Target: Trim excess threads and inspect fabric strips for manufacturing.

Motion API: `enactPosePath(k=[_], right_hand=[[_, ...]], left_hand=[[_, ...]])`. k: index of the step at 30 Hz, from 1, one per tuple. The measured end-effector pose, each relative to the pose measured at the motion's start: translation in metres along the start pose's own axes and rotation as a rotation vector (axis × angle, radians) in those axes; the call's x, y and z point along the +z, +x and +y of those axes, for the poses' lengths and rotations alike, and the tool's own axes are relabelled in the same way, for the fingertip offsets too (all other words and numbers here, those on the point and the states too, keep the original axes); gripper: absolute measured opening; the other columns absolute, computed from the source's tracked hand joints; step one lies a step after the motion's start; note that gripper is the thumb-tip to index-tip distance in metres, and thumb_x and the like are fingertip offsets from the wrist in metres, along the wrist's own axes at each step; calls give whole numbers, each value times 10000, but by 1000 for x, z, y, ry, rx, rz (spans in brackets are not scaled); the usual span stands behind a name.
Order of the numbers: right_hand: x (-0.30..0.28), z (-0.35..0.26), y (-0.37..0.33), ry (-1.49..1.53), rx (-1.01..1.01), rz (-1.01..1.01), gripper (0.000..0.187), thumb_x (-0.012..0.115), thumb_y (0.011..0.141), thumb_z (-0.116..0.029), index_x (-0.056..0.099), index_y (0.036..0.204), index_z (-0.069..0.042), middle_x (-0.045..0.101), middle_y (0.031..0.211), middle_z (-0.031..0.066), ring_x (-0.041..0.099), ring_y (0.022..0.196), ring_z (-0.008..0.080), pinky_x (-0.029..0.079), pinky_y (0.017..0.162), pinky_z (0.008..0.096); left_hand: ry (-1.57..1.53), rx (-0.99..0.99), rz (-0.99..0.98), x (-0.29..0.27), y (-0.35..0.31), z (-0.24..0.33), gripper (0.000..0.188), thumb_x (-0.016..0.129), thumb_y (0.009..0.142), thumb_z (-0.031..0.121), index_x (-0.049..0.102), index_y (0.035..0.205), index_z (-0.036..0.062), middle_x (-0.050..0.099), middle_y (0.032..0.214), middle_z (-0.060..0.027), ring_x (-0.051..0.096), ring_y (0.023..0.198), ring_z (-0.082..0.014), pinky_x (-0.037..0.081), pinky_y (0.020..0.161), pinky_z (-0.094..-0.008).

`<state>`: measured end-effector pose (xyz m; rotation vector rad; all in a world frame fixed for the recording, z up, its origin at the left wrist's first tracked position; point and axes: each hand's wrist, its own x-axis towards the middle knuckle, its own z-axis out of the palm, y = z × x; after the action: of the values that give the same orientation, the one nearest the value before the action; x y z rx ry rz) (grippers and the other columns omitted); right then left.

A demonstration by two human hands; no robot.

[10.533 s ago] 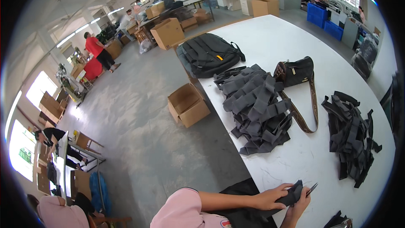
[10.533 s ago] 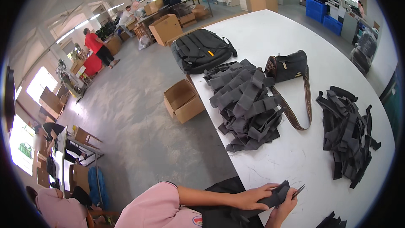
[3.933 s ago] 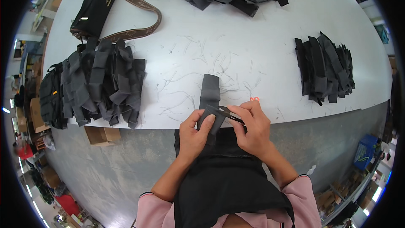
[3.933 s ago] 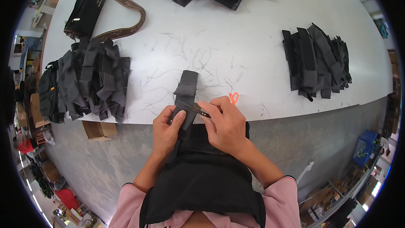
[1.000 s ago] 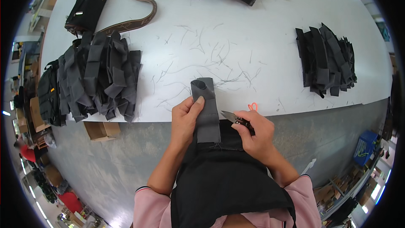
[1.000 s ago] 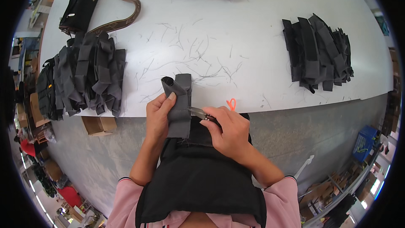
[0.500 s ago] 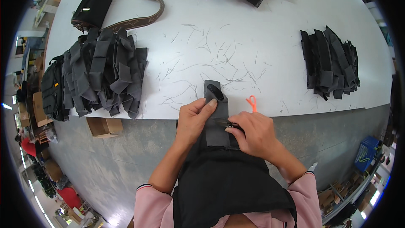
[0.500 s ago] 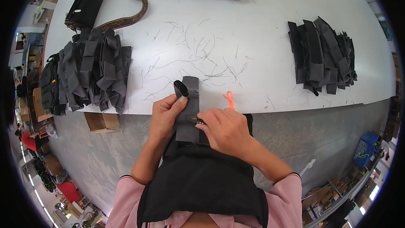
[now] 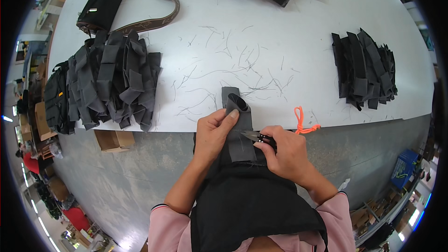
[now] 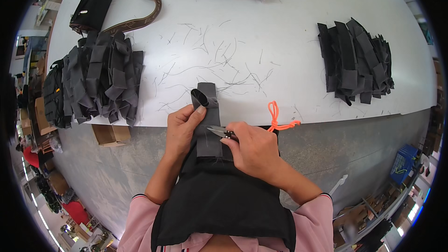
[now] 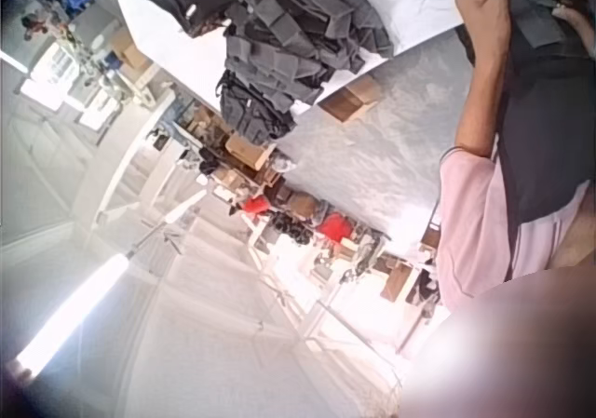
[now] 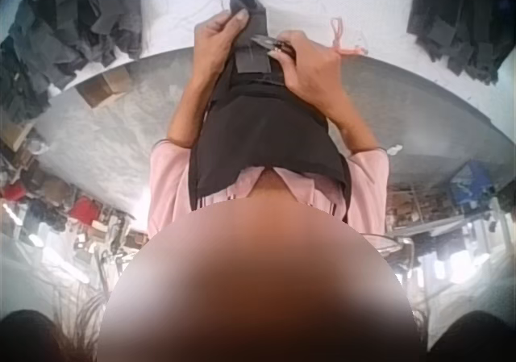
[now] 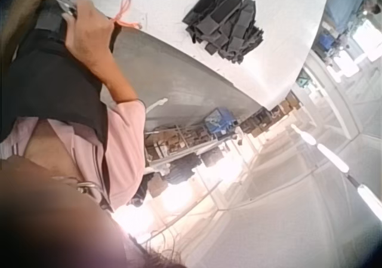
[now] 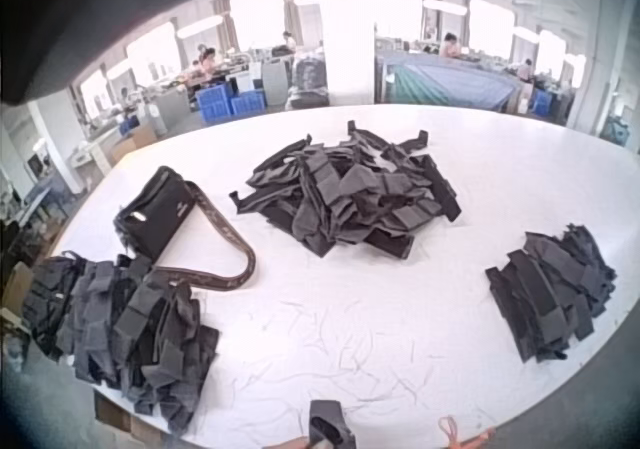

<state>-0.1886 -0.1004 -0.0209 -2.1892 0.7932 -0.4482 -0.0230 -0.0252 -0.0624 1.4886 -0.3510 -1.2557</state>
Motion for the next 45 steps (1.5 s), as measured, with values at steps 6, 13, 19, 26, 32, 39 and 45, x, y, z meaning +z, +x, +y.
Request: enactPosePath(k=[6, 13, 19, 26, 32, 39, 45], right_hand=[[5, 3, 1, 28, -25, 14, 247, 703, 758, -123, 549, 934, -45, 602, 686, 72, 619, 585, 225, 459, 498, 306], [5, -3, 5, 14, -29, 18, 236, 714, 746, -78, 550, 910, -32, 600, 687, 91, 598, 551, 246, 454, 495, 313], [4, -5, 6, -112, -109, 21, 249, 719, 747, -79, 549, 921, -27, 611, 704, 98, 617, 587, 232, 466, 510, 303], [11, 4, -7, 171, 116, 107, 272, 714, 756, -122, 549, 957, -40, 627, 717, 94, 628, 601, 254, 469, 524, 305], [10, -2, -2, 33, 16, 57, 293, 722, 746, -123, 556, 973, -42, 623, 717, 93, 619, 591, 248, 467, 521, 306], [13, -4, 2, -6, -17, 111, 279, 725, 734, -117, 575, 958, -43, 614, 721, 87, 611, 592, 249, 461, 518, 310], [14, -1, -3, 76, 3, 168, 260, 722, 743, -93, 571, 948, -38, 611, 705, 90, 599, 570, 213, 470, 537, 295]], left_hand=[[-2, 10, 43, 1, -1, 4, 278, 607, 903, 184, 550, 671, 40, 396, 606, 113, 292, 593, 4, 232, 489, -200], [20, -12, 25, 6, -3, 6, 279, 611, 900, 192, 554, 685, 24, 398, 601, 112, 296, 587, 4, 230, 482, -202], [45, -5, 18, 3, 0, 1, 273, 612, 899, 191, 559, 688, 26, 395, 599, 111, 296, 584, 3, 228, 482, -204], [50, 19, 20, 4, 1, 5, 269, 613, 896, 184, 555, 681, 33, 381, 586, 114, 284, 573, 1, 216, 474, -209], [84, 29, 36, 1, 1, -1, 321, 613, 892, 182, 488, 637, 33, 363, 575, 110, 278, 573, 0, 212, 469, -217], [133, 34, 31, 3, 3, 6, 342, 611, 891, 186, 466, 621, 33, 354, 566, 109, 275, 569, -1, 209, 467, -220], [108, 41, 35, -2, 7, 2, 341, 607, 893, 179, 466, 615, 43, 359, 581, 105, 271, 585, -3, 200, 477, -219]])
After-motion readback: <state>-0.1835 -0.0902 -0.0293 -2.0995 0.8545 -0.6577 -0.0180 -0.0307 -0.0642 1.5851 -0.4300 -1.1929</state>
